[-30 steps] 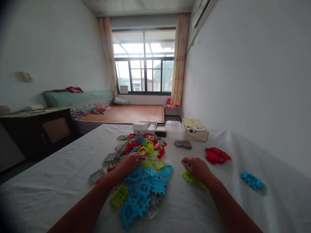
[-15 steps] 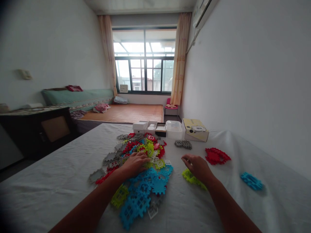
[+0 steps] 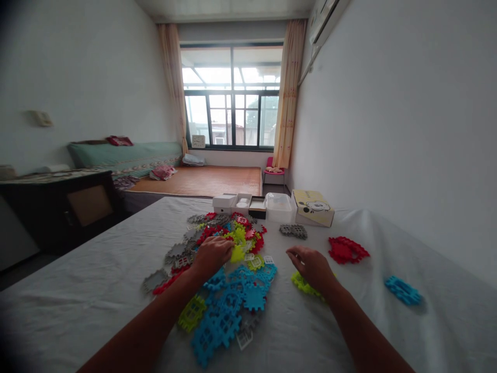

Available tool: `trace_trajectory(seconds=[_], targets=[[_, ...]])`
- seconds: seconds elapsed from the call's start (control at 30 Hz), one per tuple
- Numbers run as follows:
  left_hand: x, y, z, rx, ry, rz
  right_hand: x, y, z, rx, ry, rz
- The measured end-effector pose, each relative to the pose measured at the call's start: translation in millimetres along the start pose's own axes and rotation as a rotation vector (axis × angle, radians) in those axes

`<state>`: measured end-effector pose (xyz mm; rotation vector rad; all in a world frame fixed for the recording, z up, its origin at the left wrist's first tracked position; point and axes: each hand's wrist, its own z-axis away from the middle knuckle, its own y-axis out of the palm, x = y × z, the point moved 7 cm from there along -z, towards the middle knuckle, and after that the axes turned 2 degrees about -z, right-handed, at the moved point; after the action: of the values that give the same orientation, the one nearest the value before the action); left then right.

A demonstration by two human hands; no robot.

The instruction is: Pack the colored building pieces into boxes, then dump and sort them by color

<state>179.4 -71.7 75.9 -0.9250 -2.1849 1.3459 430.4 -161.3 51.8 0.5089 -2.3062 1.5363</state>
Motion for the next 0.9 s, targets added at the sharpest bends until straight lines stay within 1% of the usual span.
trace_trajectory(seconds=[0.1, 0.23, 0.3, 0.4, 0.5, 0.57, 0.63, 0.7, 0.77, 0.83, 0.9], targets=[[-14.6, -5.5, 2.4, -0.024, -0.029, 0.147, 27.0, 7.8, 2.4, 0.029, -0.057, -0.123], [-45.5, -1.0, 5.7, -0.027, 0.045, 0.253, 72.2, 28.7, 11.6, 0.194, -0.14, -0.356], [-52.9, 3.3, 6.9, -0.021, 0.064, 0.267, 87.0, 36.4, 16.2, 0.246, -0.151, -0.422], [-51.7, 5.9, 7.8, -0.032, 0.037, 0.307, 95.6, 39.8, 18.8, 0.239, -0.141, -0.465], [-51.6, 3.4, 8.8, -0.051, 0.05, 0.373, 93.7, 35.8, 17.4, 0.233, -0.138, -0.48], [-52.8, 2.4, 9.6, -0.05, 0.077, 0.393, 83.0, 26.6, 14.0, 0.217, -0.122, -0.468], [-50.5, 3.5, 10.0, -0.046, 0.089, 0.403, 59.8, 9.7, 8.7, 0.159, -0.075, -0.43], [-44.1, 6.9, 9.6, -0.041, 0.089, 0.414, 24.2, -11.7, 3.8, 0.073, 0.006, -0.358], [-36.0, 11.6, 8.5, -0.033, 0.087, 0.427, -16.8, -29.3, 2.1, 0.028, 0.107, -0.245], [-31.2, 16.3, 7.3, -0.017, 0.103, 0.436, -52.9, -37.6, 3.6, 0.051, 0.19, -0.121], [-33.7, 20.7, 7.2, 0.024, 0.161, 0.431, -75.5, -37.7, 6.3, 0.101, 0.224, -0.028]])
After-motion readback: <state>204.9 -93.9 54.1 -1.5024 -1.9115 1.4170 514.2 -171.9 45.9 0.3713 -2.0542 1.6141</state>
